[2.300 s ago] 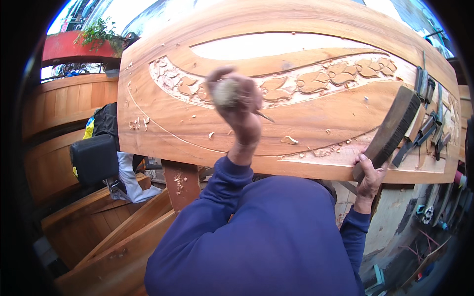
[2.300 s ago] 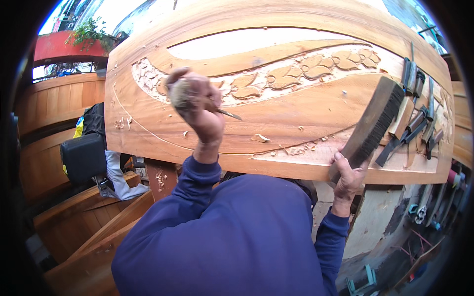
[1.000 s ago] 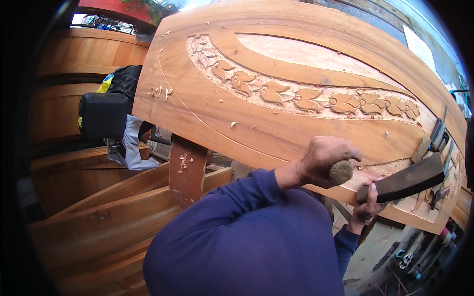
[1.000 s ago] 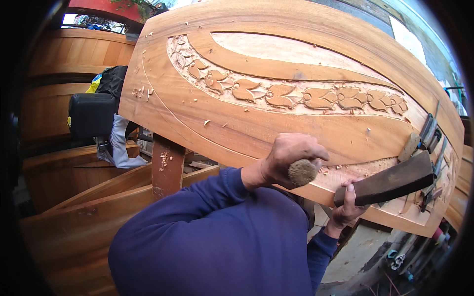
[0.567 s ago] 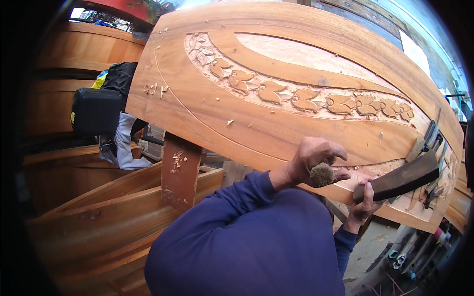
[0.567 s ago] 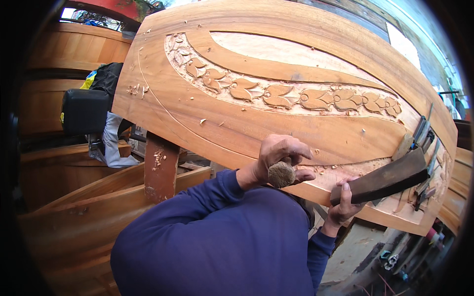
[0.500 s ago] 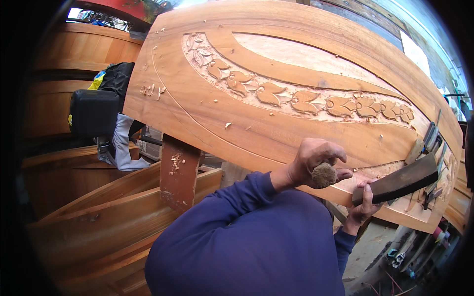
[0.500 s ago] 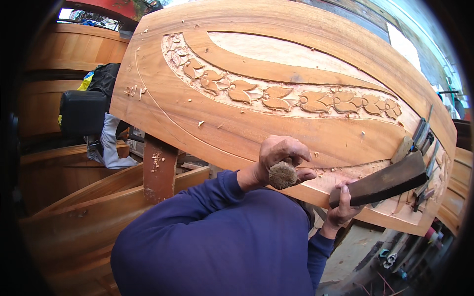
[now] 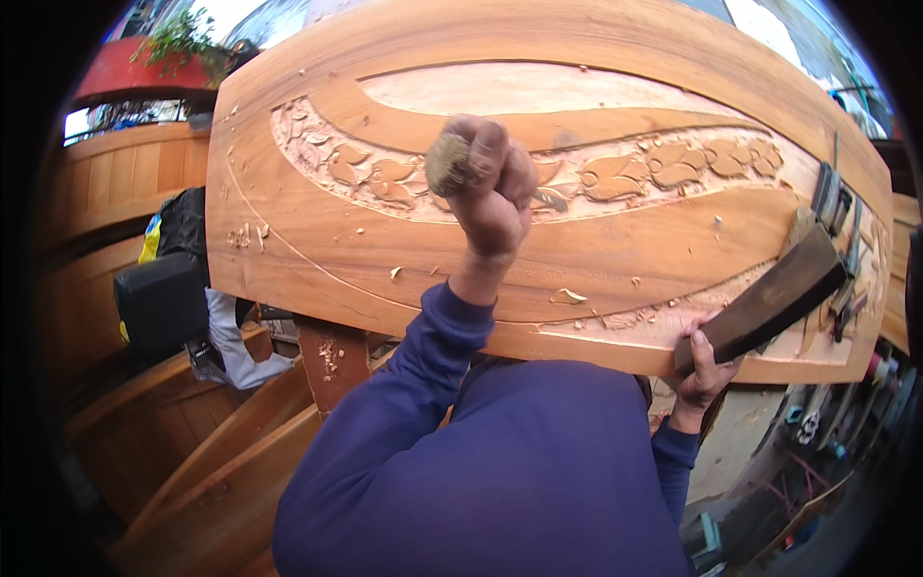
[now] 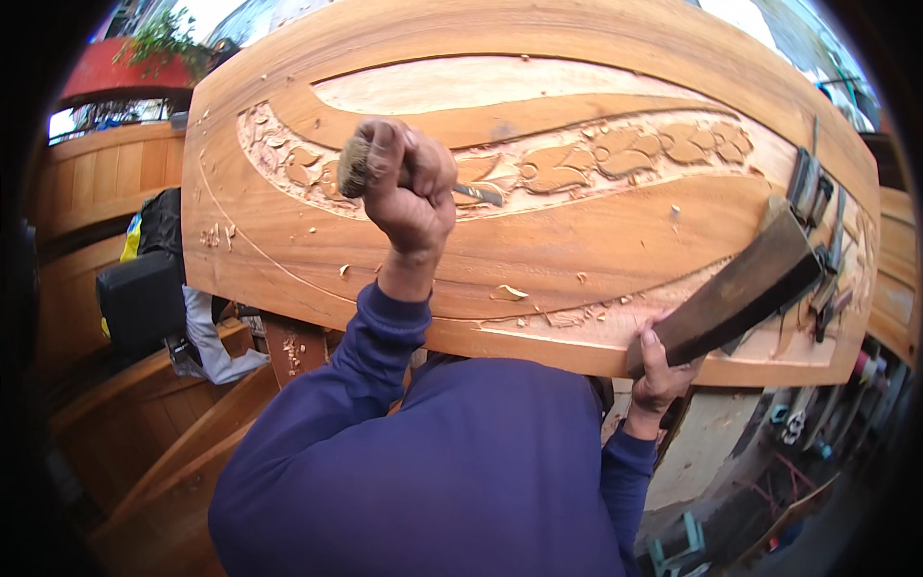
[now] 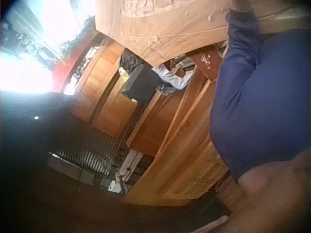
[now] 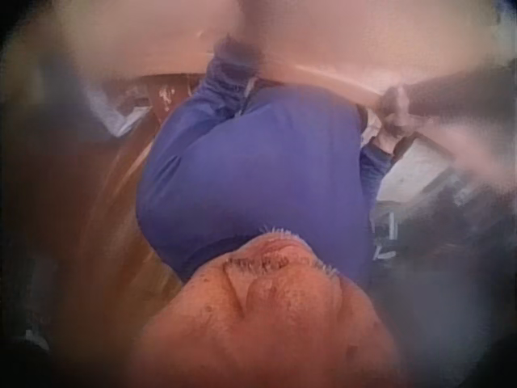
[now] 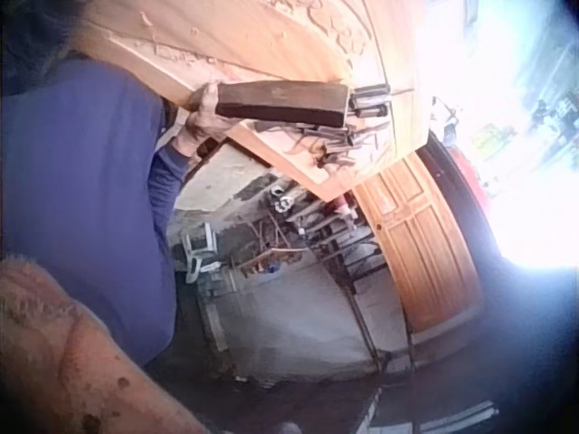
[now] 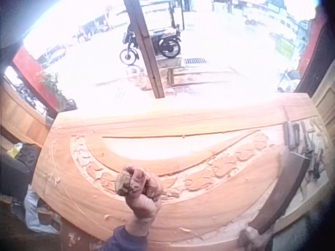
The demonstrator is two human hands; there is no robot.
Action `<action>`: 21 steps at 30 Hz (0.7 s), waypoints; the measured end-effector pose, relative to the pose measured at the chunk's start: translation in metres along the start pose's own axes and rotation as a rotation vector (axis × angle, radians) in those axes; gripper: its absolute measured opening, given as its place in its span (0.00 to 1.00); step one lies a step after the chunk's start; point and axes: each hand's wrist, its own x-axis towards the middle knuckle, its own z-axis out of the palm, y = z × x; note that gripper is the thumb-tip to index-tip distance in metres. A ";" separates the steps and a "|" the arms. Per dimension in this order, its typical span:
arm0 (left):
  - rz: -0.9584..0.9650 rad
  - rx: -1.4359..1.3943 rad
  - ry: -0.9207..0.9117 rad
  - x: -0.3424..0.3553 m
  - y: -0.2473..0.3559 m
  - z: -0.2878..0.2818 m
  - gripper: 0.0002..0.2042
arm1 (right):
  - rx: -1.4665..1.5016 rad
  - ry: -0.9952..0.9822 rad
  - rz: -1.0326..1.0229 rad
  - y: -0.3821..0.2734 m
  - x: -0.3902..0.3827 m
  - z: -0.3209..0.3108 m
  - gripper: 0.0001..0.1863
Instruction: The person carves intricate decorative patterns into a large wooden panel using a chisel and a wooden mallet. They use the mallet to drive the chisel through the wood, removing shavings and refining the leaf-like shapes.
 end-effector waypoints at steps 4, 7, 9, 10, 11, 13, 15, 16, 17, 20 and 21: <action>0.015 0.028 -0.068 0.016 -0.014 0.001 0.06 | 0.053 0.036 -0.015 0.000 0.000 0.003 0.21; 0.026 0.024 -0.082 0.020 -0.023 -0.002 0.05 | 0.034 0.026 -0.028 0.000 -0.001 0.002 0.21; 0.025 0.003 -0.087 0.022 -0.026 -0.002 0.05 | 0.035 0.024 -0.025 0.000 -0.001 0.000 0.22; 0.027 -0.006 -0.086 0.022 -0.027 -0.003 0.05 | 0.046 0.025 -0.017 0.000 -0.002 0.001 0.22; 0.031 -0.005 -0.094 0.023 -0.028 -0.003 0.06 | 0.057 0.026 -0.008 0.000 -0.002 0.001 0.22; 0.042 -0.003 -0.110 0.025 -0.029 -0.002 0.06 | 0.068 0.027 -0.017 0.001 -0.001 0.002 0.23; 0.042 0.005 -0.119 0.025 -0.030 -0.001 0.06 | 0.067 0.025 -0.022 0.003 -0.002 0.000 0.23; 0.042 0.011 -0.124 0.025 -0.030 -0.001 0.05 | 0.062 0.023 -0.020 0.005 -0.002 -0.001 0.23; 0.039 0.015 -0.116 0.025 -0.031 -0.001 0.05 | 0.056 0.021 -0.018 0.005 -0.002 -0.001 0.23; 0.031 0.033 -0.091 0.024 -0.032 -0.002 0.05 | 0.059 0.013 -0.022 0.002 -0.001 0.000 0.23; 0.030 0.042 -0.083 0.024 -0.032 -0.002 0.05 | 0.060 0.013 -0.017 0.002 -0.001 0.000 0.23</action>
